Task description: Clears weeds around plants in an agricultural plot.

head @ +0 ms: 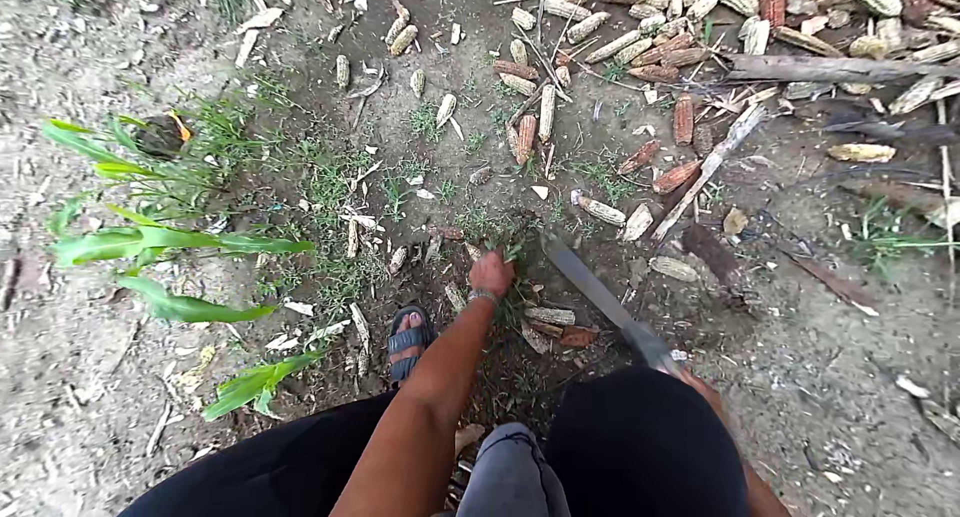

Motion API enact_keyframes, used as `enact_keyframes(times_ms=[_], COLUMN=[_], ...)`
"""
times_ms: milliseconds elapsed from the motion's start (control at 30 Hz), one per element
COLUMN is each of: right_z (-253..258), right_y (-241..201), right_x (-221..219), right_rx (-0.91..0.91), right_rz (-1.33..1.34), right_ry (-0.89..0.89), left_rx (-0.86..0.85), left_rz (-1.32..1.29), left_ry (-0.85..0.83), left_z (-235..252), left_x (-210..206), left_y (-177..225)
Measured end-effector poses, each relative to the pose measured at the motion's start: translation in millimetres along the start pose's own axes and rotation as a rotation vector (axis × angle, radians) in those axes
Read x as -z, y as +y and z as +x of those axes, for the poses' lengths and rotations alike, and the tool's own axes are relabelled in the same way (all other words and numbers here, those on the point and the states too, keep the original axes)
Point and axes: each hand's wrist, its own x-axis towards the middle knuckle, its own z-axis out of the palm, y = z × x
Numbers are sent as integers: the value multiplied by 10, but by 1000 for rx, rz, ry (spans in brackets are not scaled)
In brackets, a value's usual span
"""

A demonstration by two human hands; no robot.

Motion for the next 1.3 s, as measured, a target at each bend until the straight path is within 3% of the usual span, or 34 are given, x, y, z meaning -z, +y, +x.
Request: enact_keyframes(times_ms=[133,233,267,300,400,467,600,700,767,867,933,1000,1067,1133,1233,1300], right_z=[431,255,94,-181,-691,-814,-195,491,519,263,89,-119,-351,-583,-771,-669], right_y=[45,218,141,-211,189,342,45,-3,4,-45,10,112,235,297,268,255], right_x=[-586,-290,-184,5,555,719,117,-415,-534,-273,26,301,517,647,728,633], right_rx=[101,355,330,62,109,29,-41,31,111,388,582,646,571,358,39,-69], right_rz=[-77,-461,-516,-529,-28,255,131,162,134,-345,-536,-580,-434,-191,212,260], right_ry=[0,139,212,84,50,-41,98,97,109,147,85,61,63,85,32,54], left_rx=[-11,6,-29,-83,-218,-242,-154,-114,-79,-53,-91,-126,-176,-208,-182,-158], left_rz=[-167,-127,-76,-27,141,207,44,-123,-303,-463,-396,-237,-37,125,207,221], left_ry=[229,241,241,241,246,185,55,100,201,309,294,215,124,67,48,22], left_z=[79,255,324,385,436,342,140,109,88,130,192,295,457,591,761,826], left_x=[117,194,143,52,-318,-462,-480,-472,-481,-453,-258,-58,-23,-74,-141,-119], left_y=[290,594,618,583,355,261,58,21,-2,142,333,609,886,1086,1179,1192])
